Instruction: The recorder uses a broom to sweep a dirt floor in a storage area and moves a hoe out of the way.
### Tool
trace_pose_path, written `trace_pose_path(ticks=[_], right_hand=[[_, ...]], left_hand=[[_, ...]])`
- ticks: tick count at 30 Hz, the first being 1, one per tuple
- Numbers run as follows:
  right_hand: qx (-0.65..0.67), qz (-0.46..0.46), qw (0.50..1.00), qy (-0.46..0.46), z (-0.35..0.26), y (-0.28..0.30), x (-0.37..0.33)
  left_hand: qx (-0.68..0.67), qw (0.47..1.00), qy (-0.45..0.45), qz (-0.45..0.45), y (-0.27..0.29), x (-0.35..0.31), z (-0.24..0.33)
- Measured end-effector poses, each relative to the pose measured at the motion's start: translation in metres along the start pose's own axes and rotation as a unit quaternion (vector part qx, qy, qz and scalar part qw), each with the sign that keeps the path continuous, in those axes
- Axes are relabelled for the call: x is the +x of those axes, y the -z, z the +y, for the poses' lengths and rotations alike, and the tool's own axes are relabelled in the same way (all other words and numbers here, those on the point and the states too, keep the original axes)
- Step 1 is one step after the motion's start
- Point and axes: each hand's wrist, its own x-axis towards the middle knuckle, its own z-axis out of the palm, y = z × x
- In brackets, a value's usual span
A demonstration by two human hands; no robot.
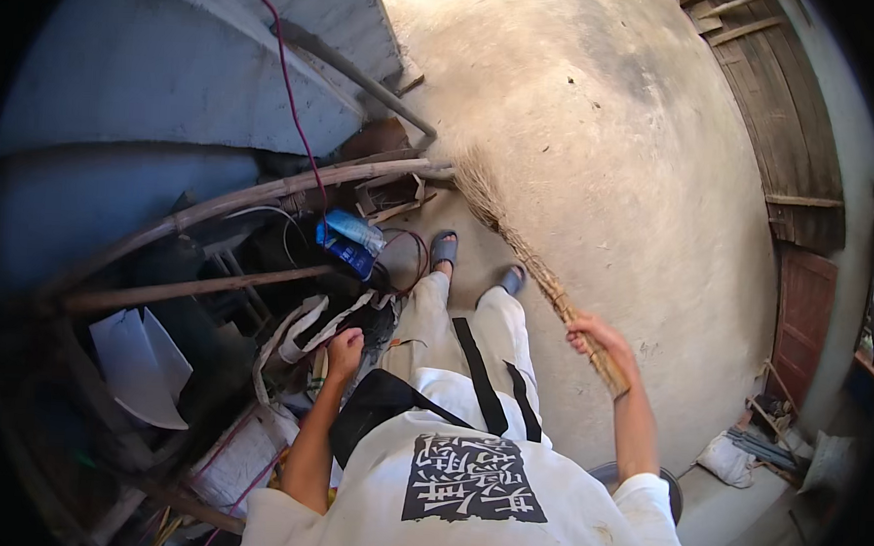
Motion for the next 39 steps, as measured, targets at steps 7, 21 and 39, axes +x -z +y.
trace_pose_path(ticks=[7,21,39], right_hand=[[0.009,0.096,0.992,0.082,0.0,0.055,-0.026],[0.206,0.345,0.911,0.097,0.369,0.009,-0.114],[0.402,0.321,0.828,0.224,0.177,0.013,0.034]], left_hand=[[-0.108,0.992,0.057,-0.014,-0.003,-0.03,-0.019],[0.029,0.955,0.002,-0.295,-0.118,0.011,0.12],[0.143,0.918,-0.048,-0.366,-0.118,0.088,0.248]])
